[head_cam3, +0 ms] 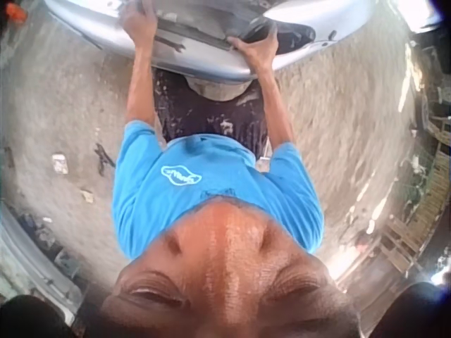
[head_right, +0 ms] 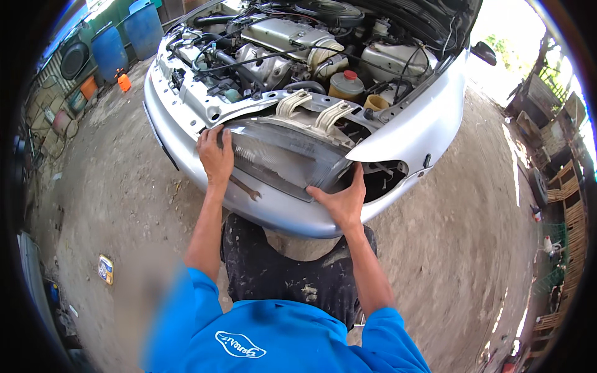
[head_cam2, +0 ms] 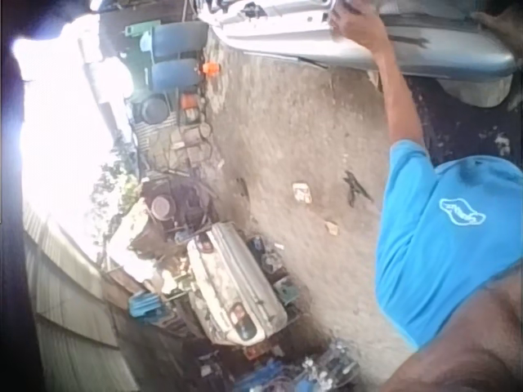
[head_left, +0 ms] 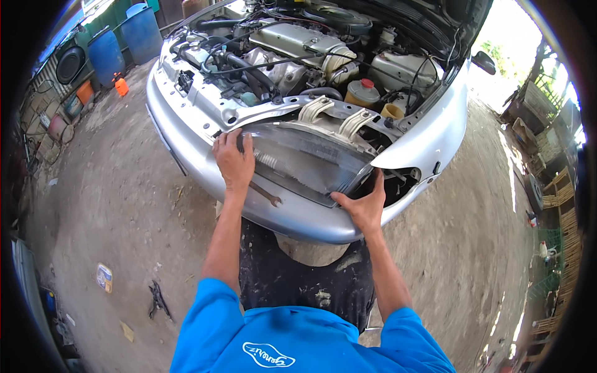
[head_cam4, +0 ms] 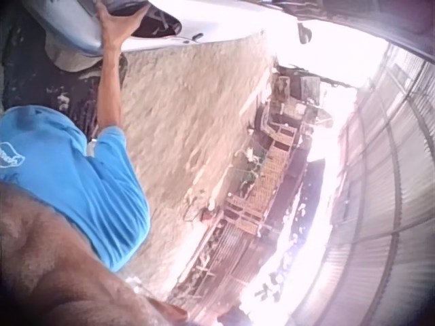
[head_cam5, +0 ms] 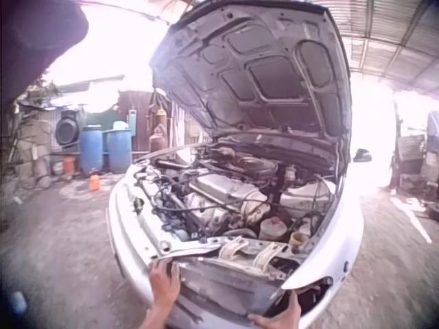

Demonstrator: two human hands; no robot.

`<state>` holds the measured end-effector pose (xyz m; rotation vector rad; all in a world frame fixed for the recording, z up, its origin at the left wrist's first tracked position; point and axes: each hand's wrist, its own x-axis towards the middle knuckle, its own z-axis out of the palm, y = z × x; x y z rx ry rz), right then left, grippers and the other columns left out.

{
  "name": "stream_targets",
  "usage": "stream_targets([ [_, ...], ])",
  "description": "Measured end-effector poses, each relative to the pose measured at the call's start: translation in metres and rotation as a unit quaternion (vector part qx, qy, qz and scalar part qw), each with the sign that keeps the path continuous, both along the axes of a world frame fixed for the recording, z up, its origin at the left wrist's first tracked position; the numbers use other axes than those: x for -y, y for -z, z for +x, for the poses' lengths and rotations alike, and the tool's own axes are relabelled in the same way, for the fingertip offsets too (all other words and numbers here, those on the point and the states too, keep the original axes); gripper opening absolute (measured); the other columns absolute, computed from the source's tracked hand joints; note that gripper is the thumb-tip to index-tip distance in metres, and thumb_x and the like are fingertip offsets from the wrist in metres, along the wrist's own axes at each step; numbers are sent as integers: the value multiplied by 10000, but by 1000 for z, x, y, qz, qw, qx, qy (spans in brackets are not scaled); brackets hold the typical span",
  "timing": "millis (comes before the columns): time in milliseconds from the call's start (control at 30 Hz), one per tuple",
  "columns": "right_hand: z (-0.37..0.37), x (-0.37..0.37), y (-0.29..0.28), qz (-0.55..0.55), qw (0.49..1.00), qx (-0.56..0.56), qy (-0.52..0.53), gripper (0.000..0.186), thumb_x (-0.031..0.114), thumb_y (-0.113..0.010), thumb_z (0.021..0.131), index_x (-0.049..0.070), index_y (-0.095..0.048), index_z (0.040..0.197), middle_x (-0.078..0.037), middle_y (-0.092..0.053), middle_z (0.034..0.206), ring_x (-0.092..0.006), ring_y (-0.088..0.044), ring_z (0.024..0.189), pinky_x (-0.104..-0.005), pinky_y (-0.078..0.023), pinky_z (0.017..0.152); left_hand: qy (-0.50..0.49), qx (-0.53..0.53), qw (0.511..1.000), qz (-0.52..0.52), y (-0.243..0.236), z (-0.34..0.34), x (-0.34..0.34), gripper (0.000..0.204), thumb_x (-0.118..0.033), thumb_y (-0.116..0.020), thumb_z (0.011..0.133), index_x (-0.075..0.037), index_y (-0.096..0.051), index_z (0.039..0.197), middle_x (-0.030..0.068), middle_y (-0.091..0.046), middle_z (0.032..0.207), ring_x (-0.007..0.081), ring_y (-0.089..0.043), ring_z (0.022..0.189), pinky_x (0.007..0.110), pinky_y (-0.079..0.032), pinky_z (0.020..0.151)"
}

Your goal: The recorder is shown removing and then re-installing components of a car's front headlight assembly, using tools to unscrew bolts and manipulate the casing.

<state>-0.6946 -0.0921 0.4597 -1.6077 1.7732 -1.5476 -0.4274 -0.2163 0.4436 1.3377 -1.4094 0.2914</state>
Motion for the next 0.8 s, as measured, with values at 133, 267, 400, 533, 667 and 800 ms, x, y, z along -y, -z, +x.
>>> stream_targets([
  [133,4,4,7,-12,1000,2,-2,1110,254,-913,491,-140,-325,1348,-249,-489,1302,-288,-474,1222,-344,-340,1070,24,-25,999,12,8,14,2,273,-249,-581,900,-7,-666,993,178,-618,974,364,-545,964,447,-400,887],
  [267,2,-1,5,2,1000,8,-1,1109,267,-905,501,-132,-317,1352,-250,-503,1284,-298,-481,1219,-351,-352,1061,26,-20,999,26,5,9,1,255,-230,-555,917,-10,-653,1002,177,-620,973,366,-545,980,452,-393,924],
  [400,0,3,-3,12,1000,-14,-20,1111,295,-901,504,-133,-314,1344,-264,-504,1280,-314,-484,1219,-363,-358,1054,26,10,999,20,1,1,0,260,-217,-521,932,-3,-625,1036,180,-627,1005,358,-565,989,457,-368,1001],
  [533,3,8,-1,-11,1000,-11,-12,1096,319,-893,513,-130,-325,1336,-284,-493,1297,-322,-495,1212,-361,-365,1049,25,-1,1000,16,3,6,3,266,-230,-516,934,-15,-637,1034,184,-630,1009,355,-568,989,449,-386,958],
  [667,-1,2,5,-9,1000,-22,12,1114,324,-906,496,-127,-332,1337,-277,-500,1291,-316,-501,1204,-359,-363,1054,61,-8,998,-2,14,11,4,258,-222,-505,935,-28,-651,1020,179,-637,987,356,-582,954,440,-409,898],
  [800,-1,7,8,-43,999,-9,-7,1107,316,-915,503,-127,-335,1335,-264,-515,1270,-303,-505,1194,-362,-365,1053,17,16,999,23,11,10,10,265,-221,-497,941,-21,-648,1026,172,-647,967,350,-599,927,439,-420,873],
])
